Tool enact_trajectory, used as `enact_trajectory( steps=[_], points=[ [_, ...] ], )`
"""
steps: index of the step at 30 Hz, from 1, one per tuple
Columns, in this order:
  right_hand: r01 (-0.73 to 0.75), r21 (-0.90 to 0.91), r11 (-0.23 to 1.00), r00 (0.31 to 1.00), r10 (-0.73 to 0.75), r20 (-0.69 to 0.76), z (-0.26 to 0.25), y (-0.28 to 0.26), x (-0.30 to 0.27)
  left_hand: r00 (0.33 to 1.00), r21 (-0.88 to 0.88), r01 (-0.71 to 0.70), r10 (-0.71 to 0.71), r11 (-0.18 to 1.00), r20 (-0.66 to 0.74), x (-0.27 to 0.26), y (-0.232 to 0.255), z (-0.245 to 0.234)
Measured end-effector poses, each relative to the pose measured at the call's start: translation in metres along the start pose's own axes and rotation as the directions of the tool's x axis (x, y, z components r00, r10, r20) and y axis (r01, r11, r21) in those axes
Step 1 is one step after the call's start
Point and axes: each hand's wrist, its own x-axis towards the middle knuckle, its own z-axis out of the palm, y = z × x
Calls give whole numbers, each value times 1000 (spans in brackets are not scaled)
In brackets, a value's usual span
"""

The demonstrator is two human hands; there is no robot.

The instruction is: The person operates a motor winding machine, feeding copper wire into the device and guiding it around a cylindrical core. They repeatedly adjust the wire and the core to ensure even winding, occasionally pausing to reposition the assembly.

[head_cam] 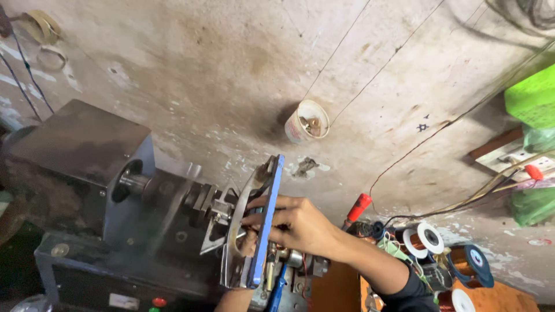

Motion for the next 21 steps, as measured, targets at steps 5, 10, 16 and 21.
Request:
enact_trajectory(
  steps=[5, 10, 16, 21],
  points=[
    [20, -1, 1000, 1000, -20, 1, 1, 2, -3, 1000, 21, -24, 24, 999, 18, 9, 3, 1],
    [74, 2, 997, 996, -74, -40, -1, 1, -2, 999, 121, -43, 44, 992, -4, 1, 19, 0],
    [87, 48, 995, 993, -83, -81, 0, 4, -7, 982, 193, -181, 189, 964, -27, 12, 20, 7],
    [66, 44, 997, 995, -62, -82, 3, 5, -9, 912, 220, -391, 409, 894, -42, 19, 32, 14]
  ],
)
